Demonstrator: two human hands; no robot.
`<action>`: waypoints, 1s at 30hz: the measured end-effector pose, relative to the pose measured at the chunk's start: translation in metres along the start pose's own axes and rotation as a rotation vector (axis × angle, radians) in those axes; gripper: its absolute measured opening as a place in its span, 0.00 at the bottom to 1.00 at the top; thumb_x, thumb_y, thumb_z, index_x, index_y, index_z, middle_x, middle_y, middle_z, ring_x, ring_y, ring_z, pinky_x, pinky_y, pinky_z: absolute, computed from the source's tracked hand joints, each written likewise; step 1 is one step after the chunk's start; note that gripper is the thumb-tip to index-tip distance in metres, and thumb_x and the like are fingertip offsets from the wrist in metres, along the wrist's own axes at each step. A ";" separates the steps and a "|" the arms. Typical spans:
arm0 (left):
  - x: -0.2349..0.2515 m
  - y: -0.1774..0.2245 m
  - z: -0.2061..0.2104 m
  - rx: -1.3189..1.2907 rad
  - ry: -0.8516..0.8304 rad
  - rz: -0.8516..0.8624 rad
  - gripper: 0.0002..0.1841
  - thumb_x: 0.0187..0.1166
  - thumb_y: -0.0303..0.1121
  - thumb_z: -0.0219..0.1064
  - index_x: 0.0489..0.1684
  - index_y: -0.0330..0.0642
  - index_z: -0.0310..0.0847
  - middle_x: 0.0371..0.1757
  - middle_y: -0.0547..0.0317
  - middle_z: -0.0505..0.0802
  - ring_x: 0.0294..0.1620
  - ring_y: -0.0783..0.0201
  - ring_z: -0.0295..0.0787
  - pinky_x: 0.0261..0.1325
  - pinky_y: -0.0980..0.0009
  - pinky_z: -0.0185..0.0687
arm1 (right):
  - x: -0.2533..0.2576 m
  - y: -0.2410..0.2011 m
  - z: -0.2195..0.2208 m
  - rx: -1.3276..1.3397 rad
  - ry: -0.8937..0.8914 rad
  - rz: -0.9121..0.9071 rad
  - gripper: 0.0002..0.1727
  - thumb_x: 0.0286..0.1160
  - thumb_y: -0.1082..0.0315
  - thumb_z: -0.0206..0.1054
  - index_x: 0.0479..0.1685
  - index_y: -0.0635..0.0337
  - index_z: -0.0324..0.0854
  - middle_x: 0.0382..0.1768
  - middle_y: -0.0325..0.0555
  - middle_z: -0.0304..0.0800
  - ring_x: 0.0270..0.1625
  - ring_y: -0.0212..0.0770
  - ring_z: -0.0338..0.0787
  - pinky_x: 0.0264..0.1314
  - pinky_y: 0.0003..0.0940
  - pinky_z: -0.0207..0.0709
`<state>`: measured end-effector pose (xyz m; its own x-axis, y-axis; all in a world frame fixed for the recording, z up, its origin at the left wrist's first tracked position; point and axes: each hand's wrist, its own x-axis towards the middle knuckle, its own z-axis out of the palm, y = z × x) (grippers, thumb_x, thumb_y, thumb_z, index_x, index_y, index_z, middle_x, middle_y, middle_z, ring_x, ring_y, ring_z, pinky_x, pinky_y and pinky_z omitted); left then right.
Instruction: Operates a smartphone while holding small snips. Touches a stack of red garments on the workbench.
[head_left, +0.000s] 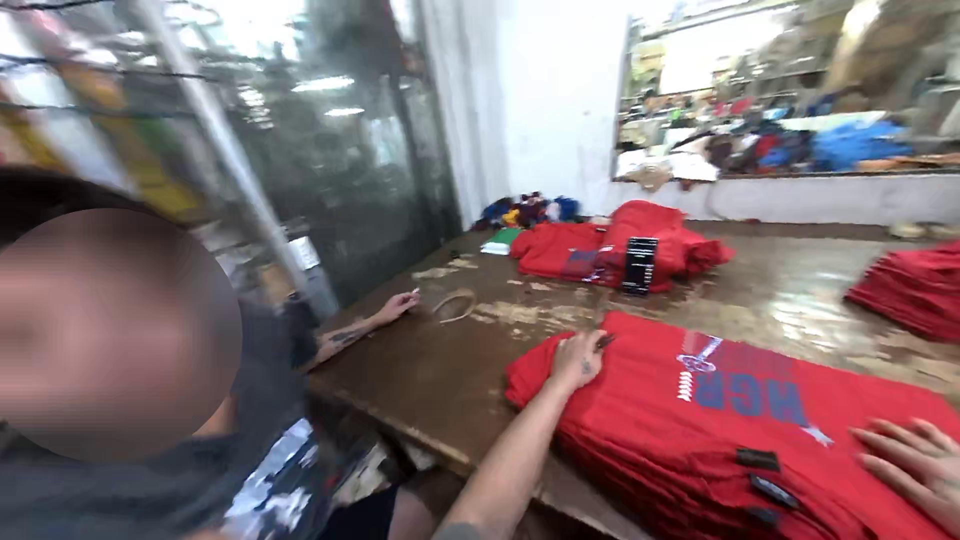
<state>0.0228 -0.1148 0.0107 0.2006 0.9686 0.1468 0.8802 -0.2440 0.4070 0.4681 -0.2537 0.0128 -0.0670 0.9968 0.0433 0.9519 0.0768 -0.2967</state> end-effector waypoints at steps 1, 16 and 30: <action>0.002 0.003 -0.001 -0.006 -0.012 -0.014 0.24 0.89 0.42 0.53 0.83 0.59 0.74 0.78 0.55 0.85 0.81 0.53 0.77 0.82 0.45 0.65 | -0.015 -0.004 0.001 0.053 0.005 -0.006 0.28 0.87 0.51 0.58 0.76 0.59 0.82 0.84 0.62 0.72 0.92 0.74 0.52 0.86 0.82 0.28; 0.034 -0.020 0.022 -0.039 0.075 0.101 0.23 0.88 0.38 0.52 0.80 0.46 0.76 0.74 0.46 0.86 0.77 0.45 0.80 0.77 0.36 0.68 | -0.111 -0.079 0.040 0.208 0.493 -0.081 0.24 0.77 0.42 0.61 0.53 0.47 0.94 0.26 0.38 0.94 0.27 0.38 0.92 0.33 0.46 0.87; 0.028 -0.036 0.005 -0.279 0.243 0.141 0.24 0.89 0.34 0.48 0.79 0.33 0.74 0.75 0.37 0.83 0.78 0.45 0.78 0.81 0.48 0.70 | -0.033 -0.073 0.075 0.278 0.498 -0.051 0.21 0.81 0.49 0.60 0.47 0.53 0.94 0.39 0.47 0.94 0.46 0.50 0.94 0.52 0.56 0.86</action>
<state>-0.0015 -0.0786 -0.0043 0.1735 0.8934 0.4144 0.6940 -0.4095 0.5922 0.3780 -0.2905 -0.0385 0.1020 0.8667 0.4884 0.8323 0.1945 -0.5190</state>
